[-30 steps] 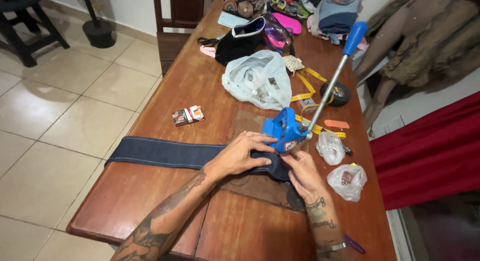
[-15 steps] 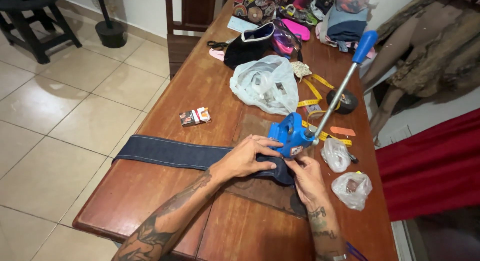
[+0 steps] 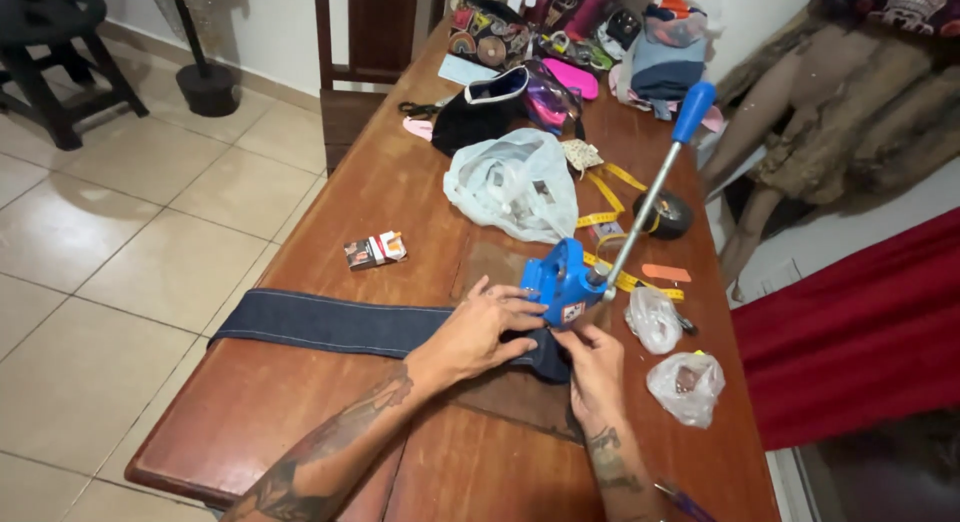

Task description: The person uses a blue manual snap fastener press to attach multiple metal snap fasteners to a dark denim fabric strip. They repeatedly position the fabric under the press, place a snap, and pull the lever to secure each fastener, then reposition the fabric for the next one.

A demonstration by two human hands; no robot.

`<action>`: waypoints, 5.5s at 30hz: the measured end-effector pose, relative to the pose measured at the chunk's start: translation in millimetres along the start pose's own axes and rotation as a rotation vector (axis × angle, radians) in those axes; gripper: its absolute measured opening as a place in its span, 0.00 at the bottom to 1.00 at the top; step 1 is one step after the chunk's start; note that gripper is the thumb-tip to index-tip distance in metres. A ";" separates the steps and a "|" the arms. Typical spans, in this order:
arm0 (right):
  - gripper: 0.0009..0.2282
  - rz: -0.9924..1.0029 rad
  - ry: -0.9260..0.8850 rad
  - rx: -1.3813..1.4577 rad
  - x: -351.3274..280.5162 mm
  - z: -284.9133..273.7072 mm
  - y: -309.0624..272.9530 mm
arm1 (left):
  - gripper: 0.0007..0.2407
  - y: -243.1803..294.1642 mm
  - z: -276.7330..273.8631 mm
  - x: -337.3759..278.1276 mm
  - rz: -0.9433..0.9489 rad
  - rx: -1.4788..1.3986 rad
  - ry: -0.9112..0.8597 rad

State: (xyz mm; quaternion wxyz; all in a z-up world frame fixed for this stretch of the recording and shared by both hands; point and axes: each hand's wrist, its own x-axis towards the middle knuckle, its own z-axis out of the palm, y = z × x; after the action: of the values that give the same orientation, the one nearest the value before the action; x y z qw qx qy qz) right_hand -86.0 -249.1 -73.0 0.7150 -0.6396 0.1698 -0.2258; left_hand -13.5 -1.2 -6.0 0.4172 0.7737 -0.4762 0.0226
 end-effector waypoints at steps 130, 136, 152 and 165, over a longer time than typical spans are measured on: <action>0.08 0.101 0.141 0.198 -25.0 -67.2 -64.2 | 0.11 12.6 17.1 8.5 -0.202 -0.190 0.203; 0.17 0.298 0.069 0.338 -26.0 -76.6 -38.7 | 0.12 9.8 18.5 8.7 -0.221 -0.263 0.185; 0.11 0.187 0.109 0.230 -47.8 -59.6 -39.9 | 0.14 -0.3 29.5 5.3 -0.172 -0.153 0.212; 0.14 -0.075 0.044 0.069 -44.1 -46.8 -40.3 | 0.13 12.0 10.4 3.4 -0.159 -0.259 0.176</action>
State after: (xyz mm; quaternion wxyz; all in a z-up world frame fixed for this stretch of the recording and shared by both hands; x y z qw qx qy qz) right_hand -152.2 -267.7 -40.9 0.7239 -0.6152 0.1533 -0.2722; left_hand -24.5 -12.9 -3.8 0.5539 0.7439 -0.3740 -0.0044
